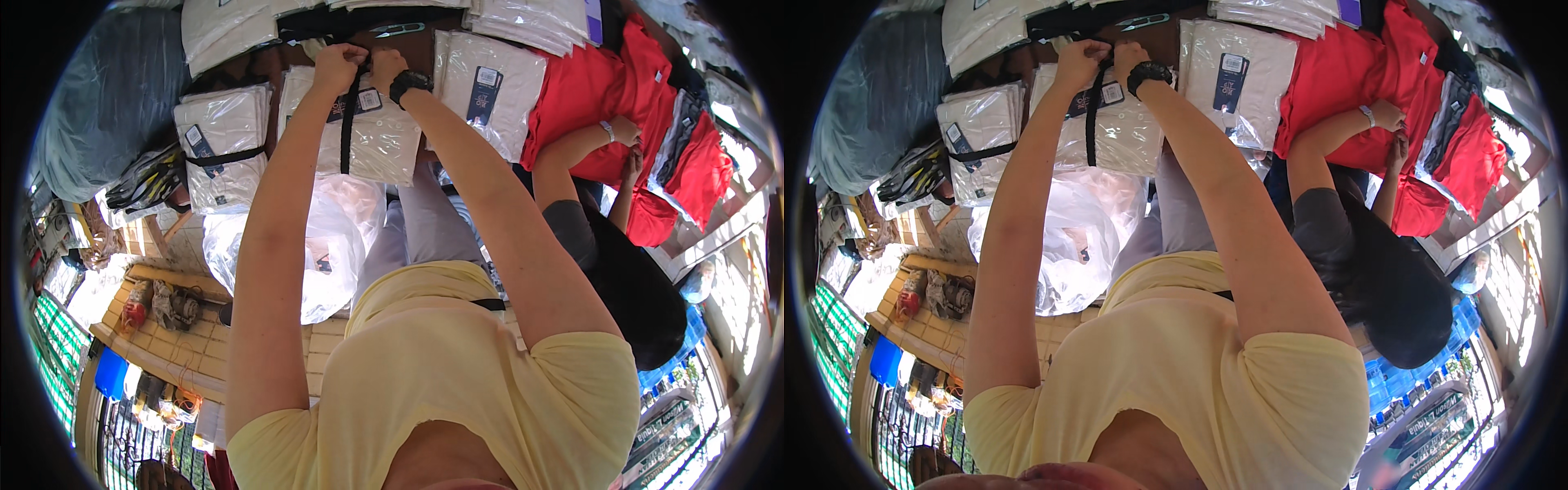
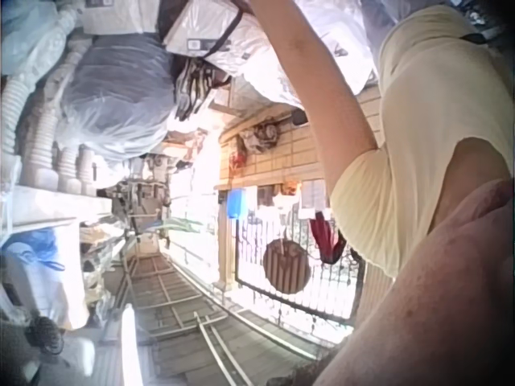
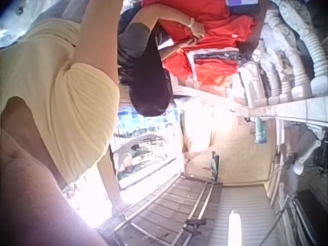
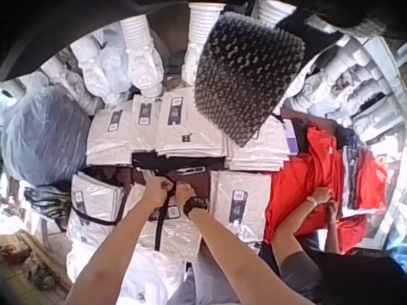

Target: The person organizes packaged shirts by picking them up from a pile, placing them into a large plastic bag, and then arranging the remaining packaged shirts in a stack on the table.

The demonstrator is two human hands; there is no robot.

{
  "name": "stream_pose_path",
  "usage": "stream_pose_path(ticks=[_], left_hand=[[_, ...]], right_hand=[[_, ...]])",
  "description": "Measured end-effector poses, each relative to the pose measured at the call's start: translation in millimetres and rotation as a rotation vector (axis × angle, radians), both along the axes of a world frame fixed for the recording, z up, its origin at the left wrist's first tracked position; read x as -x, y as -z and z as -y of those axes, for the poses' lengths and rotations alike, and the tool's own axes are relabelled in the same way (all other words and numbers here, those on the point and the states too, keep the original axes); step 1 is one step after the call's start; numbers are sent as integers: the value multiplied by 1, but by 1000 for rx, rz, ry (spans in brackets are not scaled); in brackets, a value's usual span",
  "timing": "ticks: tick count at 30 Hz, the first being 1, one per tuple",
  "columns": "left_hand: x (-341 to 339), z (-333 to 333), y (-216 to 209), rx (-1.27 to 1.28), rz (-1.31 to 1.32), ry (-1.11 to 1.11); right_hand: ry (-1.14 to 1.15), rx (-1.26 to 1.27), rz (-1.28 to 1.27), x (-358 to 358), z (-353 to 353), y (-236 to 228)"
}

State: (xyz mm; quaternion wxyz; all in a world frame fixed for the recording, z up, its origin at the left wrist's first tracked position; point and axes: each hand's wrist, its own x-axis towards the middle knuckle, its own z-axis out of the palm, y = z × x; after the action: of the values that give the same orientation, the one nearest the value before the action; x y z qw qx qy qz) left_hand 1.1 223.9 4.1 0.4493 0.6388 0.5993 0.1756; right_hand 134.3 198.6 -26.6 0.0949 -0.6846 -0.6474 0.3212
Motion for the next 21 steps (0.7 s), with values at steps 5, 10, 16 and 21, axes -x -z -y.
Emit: stream_pose_path(ticks=[5,10,16,21], left_hand=[[7,3,24,127,24,-41],[3,8,20,10,-41,31],[1,17,10,-14,1,-73],[-6,12,2,-152,-111,-98]], right_hand=[[-64,88,-109,-24,-12,-8],[-131,-3,-85,-48,-46,-31],[168,255,-702,-19,-50,-33],[134,219,-706,-25,-27,23]])
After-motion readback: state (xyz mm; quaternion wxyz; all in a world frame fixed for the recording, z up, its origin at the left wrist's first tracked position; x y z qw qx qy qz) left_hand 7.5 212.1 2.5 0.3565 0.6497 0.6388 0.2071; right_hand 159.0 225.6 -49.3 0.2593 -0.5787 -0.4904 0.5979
